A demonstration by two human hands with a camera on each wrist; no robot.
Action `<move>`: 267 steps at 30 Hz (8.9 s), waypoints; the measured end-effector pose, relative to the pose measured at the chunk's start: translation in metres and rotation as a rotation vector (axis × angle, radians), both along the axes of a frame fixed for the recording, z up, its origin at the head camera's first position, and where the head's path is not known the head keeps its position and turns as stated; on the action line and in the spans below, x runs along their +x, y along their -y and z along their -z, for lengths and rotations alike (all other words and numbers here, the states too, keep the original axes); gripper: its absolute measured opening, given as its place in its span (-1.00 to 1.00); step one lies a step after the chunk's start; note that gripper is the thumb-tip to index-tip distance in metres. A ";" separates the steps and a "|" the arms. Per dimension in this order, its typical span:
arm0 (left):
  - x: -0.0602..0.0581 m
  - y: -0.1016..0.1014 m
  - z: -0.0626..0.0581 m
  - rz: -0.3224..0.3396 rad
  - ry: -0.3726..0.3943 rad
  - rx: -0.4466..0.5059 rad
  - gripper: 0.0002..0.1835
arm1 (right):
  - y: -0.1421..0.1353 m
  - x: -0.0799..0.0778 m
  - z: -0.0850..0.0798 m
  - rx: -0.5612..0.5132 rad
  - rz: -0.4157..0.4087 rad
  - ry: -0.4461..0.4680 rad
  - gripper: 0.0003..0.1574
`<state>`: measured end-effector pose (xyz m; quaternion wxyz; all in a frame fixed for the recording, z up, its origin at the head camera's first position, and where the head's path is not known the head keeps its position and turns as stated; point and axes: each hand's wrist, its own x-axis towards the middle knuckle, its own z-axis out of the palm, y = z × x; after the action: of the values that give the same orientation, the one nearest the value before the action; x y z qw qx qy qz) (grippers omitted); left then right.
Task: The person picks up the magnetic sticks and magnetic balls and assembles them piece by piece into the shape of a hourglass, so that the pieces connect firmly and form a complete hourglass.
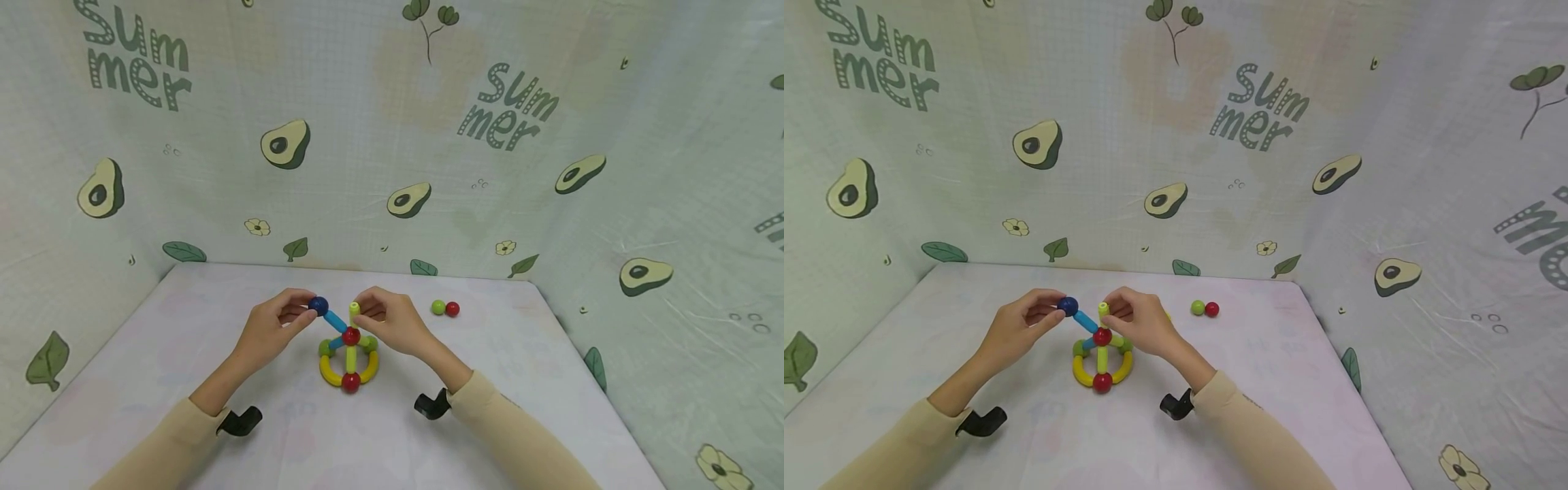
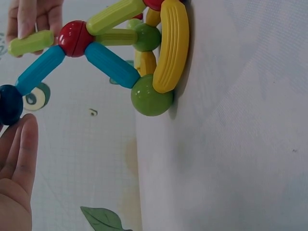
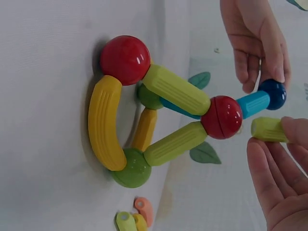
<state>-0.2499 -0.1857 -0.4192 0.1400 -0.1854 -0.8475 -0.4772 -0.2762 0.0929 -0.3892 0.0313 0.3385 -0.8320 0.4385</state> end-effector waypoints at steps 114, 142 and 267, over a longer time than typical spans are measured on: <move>0.002 -0.002 -0.002 -0.002 -0.019 -0.014 -0.63 | -0.184 -0.078 0.059 0.363 0.331 0.024 -0.59; 0.001 0.000 -0.001 -0.006 -0.017 -0.010 -0.63 | -0.061 -0.022 -0.028 0.122 0.088 -0.140 -0.54; 0.004 -0.004 -0.005 0.036 0.030 0.053 -0.64 | -0.060 -0.071 -0.001 0.312 0.141 -0.011 -0.67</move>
<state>-0.2462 -0.1820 -0.4145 0.1235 -0.1896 -0.8330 -0.5048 -0.3470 0.1528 -0.3884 0.0139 0.2824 -0.9115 0.2987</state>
